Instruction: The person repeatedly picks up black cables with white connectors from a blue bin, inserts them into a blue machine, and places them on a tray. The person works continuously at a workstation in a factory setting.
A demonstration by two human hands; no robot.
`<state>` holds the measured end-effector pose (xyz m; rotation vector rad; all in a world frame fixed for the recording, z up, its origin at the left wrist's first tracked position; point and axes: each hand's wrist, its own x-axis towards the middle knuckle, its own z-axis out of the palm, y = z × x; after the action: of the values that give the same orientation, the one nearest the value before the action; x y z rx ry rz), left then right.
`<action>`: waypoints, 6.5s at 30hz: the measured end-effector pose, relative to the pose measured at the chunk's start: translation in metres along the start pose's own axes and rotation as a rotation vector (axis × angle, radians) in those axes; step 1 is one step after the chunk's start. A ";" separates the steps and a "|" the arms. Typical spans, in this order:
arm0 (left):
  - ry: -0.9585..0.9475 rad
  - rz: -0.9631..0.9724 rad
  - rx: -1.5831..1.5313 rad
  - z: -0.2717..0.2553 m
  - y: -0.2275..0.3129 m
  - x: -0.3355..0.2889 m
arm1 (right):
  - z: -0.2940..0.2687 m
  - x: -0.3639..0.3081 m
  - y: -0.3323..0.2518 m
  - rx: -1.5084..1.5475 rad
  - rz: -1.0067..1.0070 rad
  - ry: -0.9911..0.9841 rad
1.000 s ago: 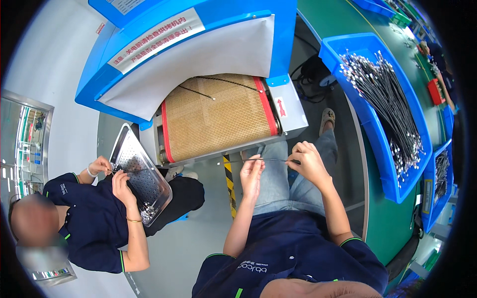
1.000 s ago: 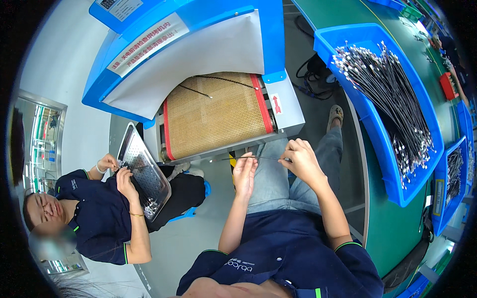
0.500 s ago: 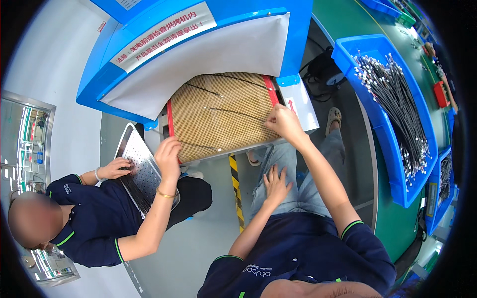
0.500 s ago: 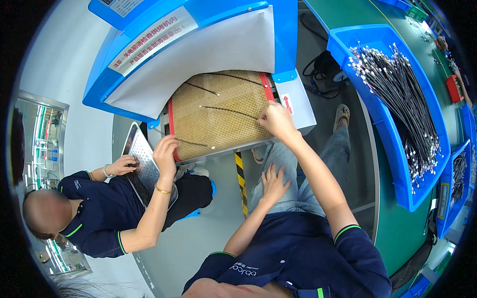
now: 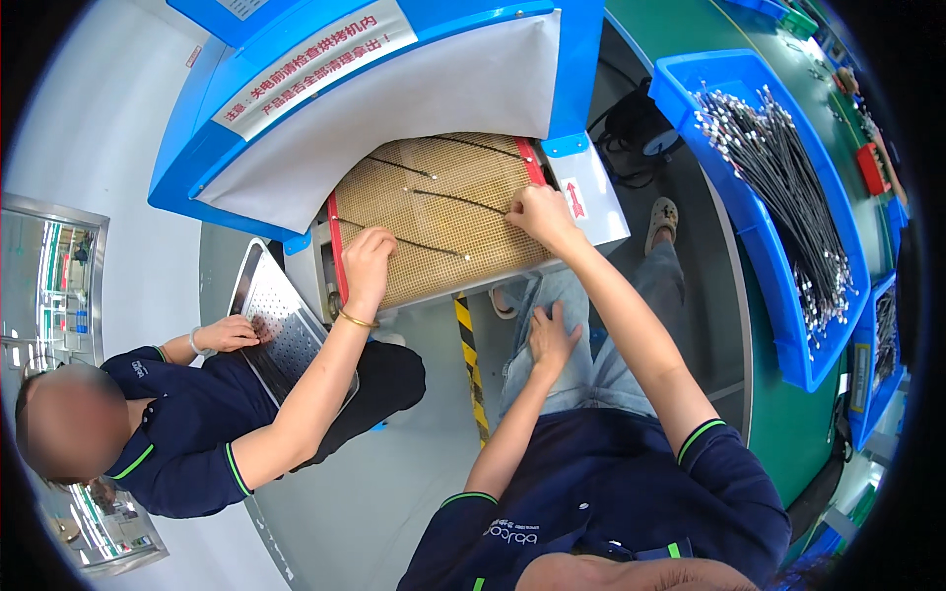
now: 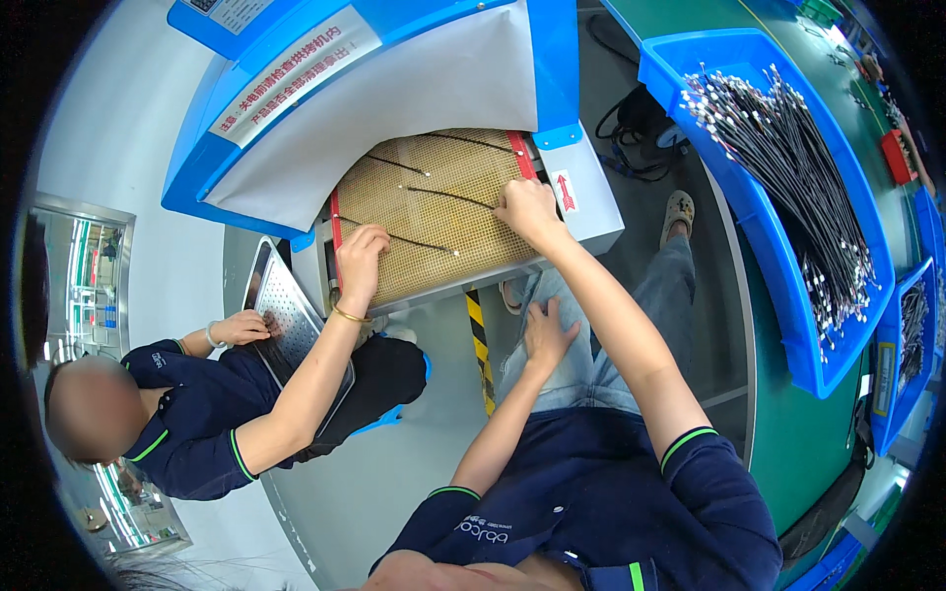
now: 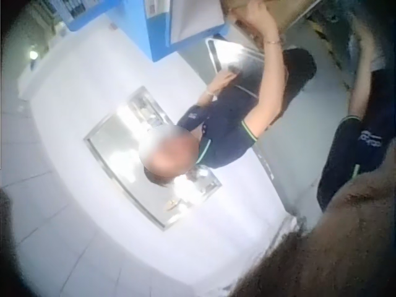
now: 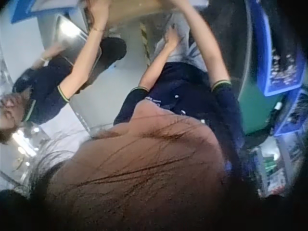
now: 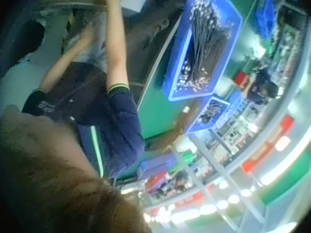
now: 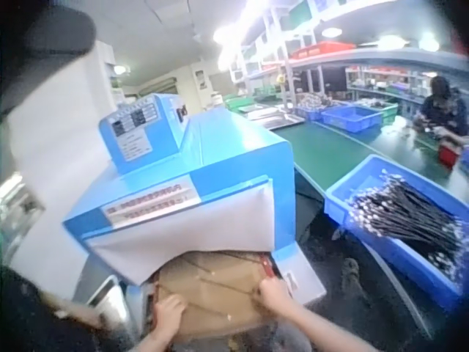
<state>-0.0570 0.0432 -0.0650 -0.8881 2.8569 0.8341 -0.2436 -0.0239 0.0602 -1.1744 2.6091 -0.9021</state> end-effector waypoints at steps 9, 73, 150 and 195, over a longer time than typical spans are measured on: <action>-0.117 0.104 -0.018 -0.015 -0.005 -0.003 | -0.115 -0.067 -0.025 0.237 -0.065 0.171; 0.030 0.153 -0.355 -0.173 -0.040 -0.055 | -0.159 -0.208 0.051 0.083 0.059 -0.175; 0.224 0.670 -0.354 -0.152 0.025 -0.042 | -0.080 -0.213 0.024 0.423 -0.321 -0.079; 0.208 -0.307 -1.802 -0.087 -0.004 -0.046 | -0.111 -0.215 0.045 0.126 0.026 -0.141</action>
<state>-0.0057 0.0198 0.0161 -1.2654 1.1829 3.2307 -0.1645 0.2058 0.1007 -1.1263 2.4141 -0.9274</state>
